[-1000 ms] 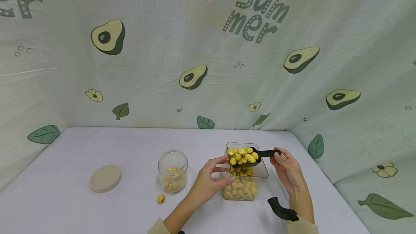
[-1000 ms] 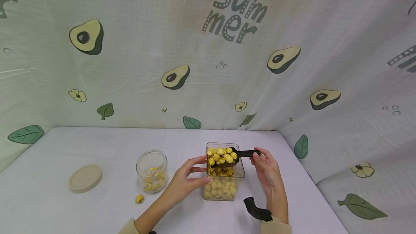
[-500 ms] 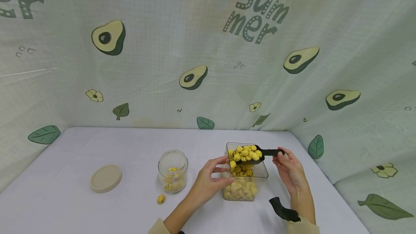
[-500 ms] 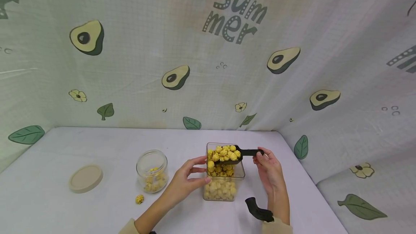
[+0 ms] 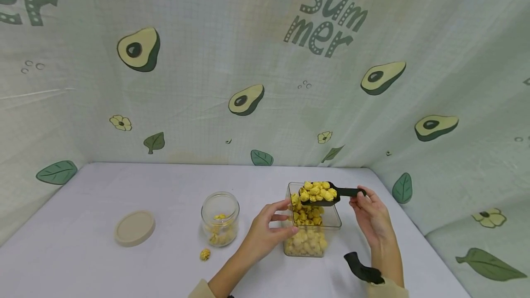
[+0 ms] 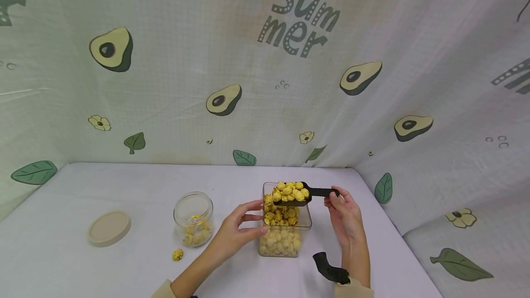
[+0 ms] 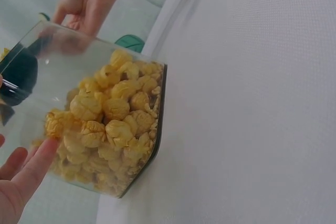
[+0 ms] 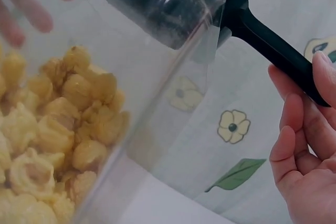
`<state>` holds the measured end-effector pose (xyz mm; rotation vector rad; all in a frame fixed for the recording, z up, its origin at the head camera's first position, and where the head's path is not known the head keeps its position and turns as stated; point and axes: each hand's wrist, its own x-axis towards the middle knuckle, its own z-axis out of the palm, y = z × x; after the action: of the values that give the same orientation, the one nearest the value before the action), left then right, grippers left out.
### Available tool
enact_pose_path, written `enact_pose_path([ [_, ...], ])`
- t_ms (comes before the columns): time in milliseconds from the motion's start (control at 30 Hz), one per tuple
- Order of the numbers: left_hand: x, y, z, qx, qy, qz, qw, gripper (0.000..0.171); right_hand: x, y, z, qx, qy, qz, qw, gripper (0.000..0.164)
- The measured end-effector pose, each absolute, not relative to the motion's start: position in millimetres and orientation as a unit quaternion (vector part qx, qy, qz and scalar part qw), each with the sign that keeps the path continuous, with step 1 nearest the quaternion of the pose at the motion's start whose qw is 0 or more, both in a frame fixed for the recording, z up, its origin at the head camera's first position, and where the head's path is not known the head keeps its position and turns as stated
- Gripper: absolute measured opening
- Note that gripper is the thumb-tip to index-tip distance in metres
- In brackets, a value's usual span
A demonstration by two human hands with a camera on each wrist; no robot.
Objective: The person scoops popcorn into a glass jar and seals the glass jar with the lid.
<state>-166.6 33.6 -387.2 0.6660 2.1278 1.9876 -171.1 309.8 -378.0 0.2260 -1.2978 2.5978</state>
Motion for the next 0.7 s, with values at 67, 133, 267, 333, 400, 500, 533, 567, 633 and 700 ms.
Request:
enact_pose_path([
  [67,-166.2,33.3,-386.7,0.220,0.710,0.663,0.081,0.058,-170.4,308.7,-376.1,0.074,-0.448,0.883,0.117,0.020],
  [133,-165.7,32.6,-385.7,0.218,0.710,0.664,0.085,0.057,-169.8,307.4,-373.6,0.073,-0.452,0.881,0.118,0.019],
  [267,-165.6,30.1,-383.7,0.222,0.710,0.663,0.082,0.056,-168.9,304.6,-368.4,0.078,-0.455,0.879,0.120,0.020],
  [333,-165.9,28.1,-382.5,0.226,0.709,0.664,0.077,0.056,-168.5,302.8,-365.7,0.081,-0.457,0.878,0.122,0.020],
  [400,-166.3,25.7,-380.8,0.228,0.709,0.663,0.069,0.056,-168.3,300.5,-363.1,0.079,-0.457,0.877,0.124,0.019],
  [500,-166.4,21.8,-376.7,0.229,0.709,0.664,0.060,0.058,-167.9,296.8,-358.5,0.074,-0.460,0.876,0.124,0.019],
  [533,-166.5,20.4,-375.2,0.230,0.710,0.664,0.057,0.058,-167.7,295.5,-357.0,0.073,-0.459,0.877,0.123,0.019],
  [567,-166.6,18.9,-373.8,0.233,0.710,0.663,0.052,0.058,-167.4,294.3,-355.5,0.073,-0.458,0.878,0.122,0.019],
  [633,-167.1,15.5,-371.1,0.237,0.709,0.662,0.045,0.058,-166.8,292.1,-352.6,0.078,-0.456,0.878,0.120,0.020],
  [700,-167.7,11.7,-368.4,0.242,0.708,0.662,0.032,0.057,-166.1,289.9,-349.8,0.083,-0.452,0.880,0.117,0.020],
])
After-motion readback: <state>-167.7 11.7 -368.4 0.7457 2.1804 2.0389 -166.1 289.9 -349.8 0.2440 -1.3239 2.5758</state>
